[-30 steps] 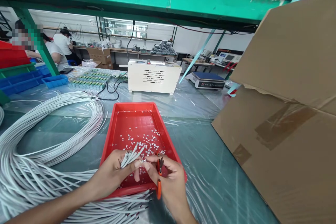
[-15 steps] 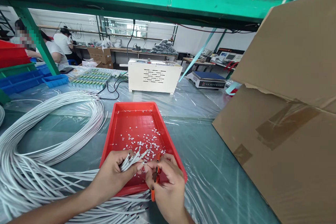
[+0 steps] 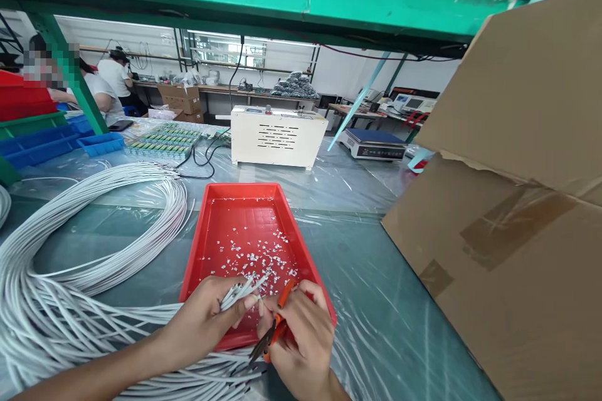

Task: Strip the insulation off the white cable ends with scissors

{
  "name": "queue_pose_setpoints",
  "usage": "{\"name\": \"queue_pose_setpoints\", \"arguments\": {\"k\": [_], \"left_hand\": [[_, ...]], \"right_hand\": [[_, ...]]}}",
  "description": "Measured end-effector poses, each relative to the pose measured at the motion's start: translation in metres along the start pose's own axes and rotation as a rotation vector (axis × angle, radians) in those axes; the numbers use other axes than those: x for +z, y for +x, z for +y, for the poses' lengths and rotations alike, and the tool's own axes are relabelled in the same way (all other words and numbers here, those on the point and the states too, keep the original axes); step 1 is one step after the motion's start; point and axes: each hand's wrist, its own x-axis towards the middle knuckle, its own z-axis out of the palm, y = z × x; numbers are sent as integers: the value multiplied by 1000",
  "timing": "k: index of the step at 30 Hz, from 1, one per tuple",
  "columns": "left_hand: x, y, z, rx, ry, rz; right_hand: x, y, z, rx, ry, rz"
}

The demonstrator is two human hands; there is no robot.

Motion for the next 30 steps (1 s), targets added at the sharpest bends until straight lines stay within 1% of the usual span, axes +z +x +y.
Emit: {"name": "queue_pose_setpoints", "arguments": {"k": [1,3,6,8,11,14,17,21,23,26,30], "left_hand": [[-1,0,0,-7,-17,-7],[-2,1,-1,-14,-61,18],[-2,1,-2,10,-118,65],[-1,0,-2,27,-125,61],[-1,-1,-1,45,-102,29],[0,-2,-1,22,-118,-6],[-1,-1,-2,-9,-240,-46],[-5,3,-4,-9,-418,-185],[-8,5,-5,10,-483,-226],[-13,7,-6,9,-522,-228],[-20,9,-6,-1,-531,-204]], "right_hand": [[0,0,0,0,-1,3],[-1,-1,1,5,-6,-4],[-2,-1,2,12,-30,-36],[-2,0,2,13,-44,-51],[-2,0,2,8,-45,-47],[-3,-1,1,-4,-41,-60],[-4,-2,1,-27,-60,-67],[-4,-2,1,-51,-64,-66],[-4,-2,1,-48,-52,-58],[-3,-2,1,-8,-23,-47],[-2,-3,7,107,-29,8]]}}
